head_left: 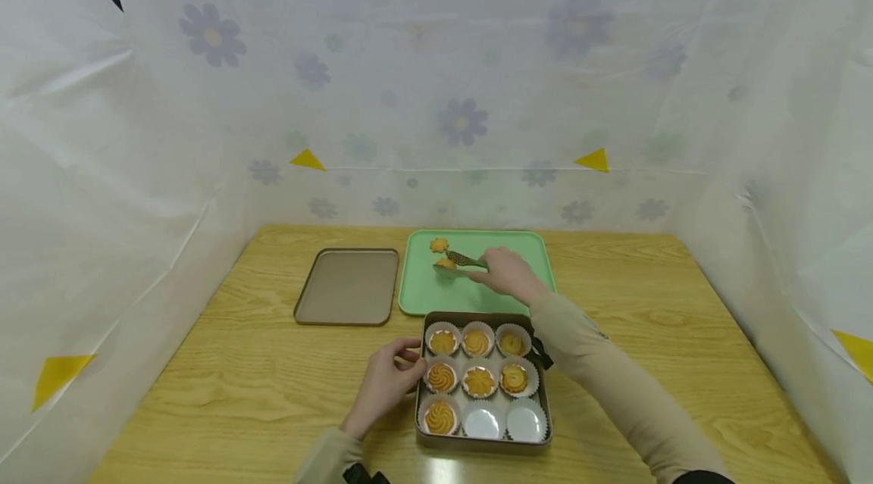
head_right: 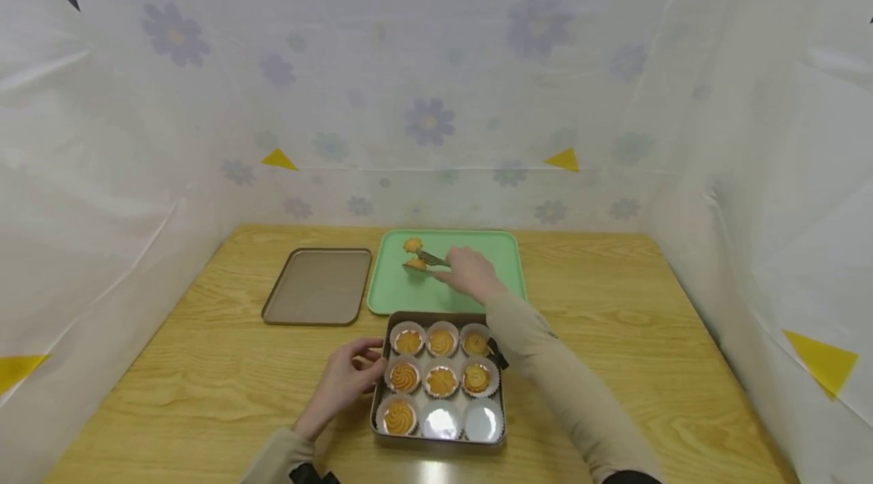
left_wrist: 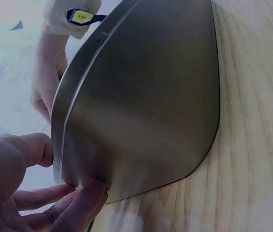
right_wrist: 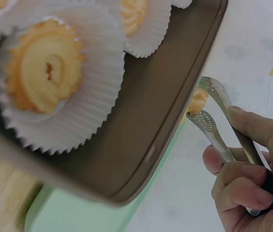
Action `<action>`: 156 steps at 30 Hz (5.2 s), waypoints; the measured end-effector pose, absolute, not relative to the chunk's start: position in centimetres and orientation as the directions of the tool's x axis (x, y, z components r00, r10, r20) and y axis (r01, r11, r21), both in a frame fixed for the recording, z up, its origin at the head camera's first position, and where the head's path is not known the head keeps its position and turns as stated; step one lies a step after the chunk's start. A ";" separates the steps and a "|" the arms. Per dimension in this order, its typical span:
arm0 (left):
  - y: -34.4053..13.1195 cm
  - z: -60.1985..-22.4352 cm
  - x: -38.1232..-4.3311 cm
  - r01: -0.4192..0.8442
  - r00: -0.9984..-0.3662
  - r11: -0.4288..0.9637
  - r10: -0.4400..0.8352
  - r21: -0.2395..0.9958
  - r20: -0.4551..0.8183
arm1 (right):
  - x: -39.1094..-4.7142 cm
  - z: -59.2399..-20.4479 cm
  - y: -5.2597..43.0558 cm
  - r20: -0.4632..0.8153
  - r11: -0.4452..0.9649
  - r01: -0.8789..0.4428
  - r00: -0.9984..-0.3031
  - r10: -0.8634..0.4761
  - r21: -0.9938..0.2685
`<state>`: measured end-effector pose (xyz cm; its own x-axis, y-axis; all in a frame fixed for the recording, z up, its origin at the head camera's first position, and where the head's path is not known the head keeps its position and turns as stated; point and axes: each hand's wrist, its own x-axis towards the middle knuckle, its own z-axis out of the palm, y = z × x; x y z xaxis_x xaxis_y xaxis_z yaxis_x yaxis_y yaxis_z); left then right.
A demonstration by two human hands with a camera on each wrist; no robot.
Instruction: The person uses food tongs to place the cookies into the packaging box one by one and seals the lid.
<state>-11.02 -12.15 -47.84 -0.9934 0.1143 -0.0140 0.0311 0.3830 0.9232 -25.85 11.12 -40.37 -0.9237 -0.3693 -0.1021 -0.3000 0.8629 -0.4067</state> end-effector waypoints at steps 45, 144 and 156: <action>-12.3 -47.4 -10.9 -0.001 -0.993 0.380 0.109 0.925 -0.045 | -16.6 -39.5 23.1 0.005 0.564 -0.677 -0.642 -0.767 -0.472; -12.5 -47.5 -11.0 0.006 -0.995 0.418 0.090 0.909 -0.034 | -15.2 -41.0 19.8 -0.159 0.470 -0.607 -0.494 -0.855 -0.640; -12.5 -47.5 -10.9 -0.001 -0.996 0.404 0.085 0.915 -0.038 | -14.8 -40.3 20.0 -0.144 0.489 -0.621 -0.520 -0.842 -0.612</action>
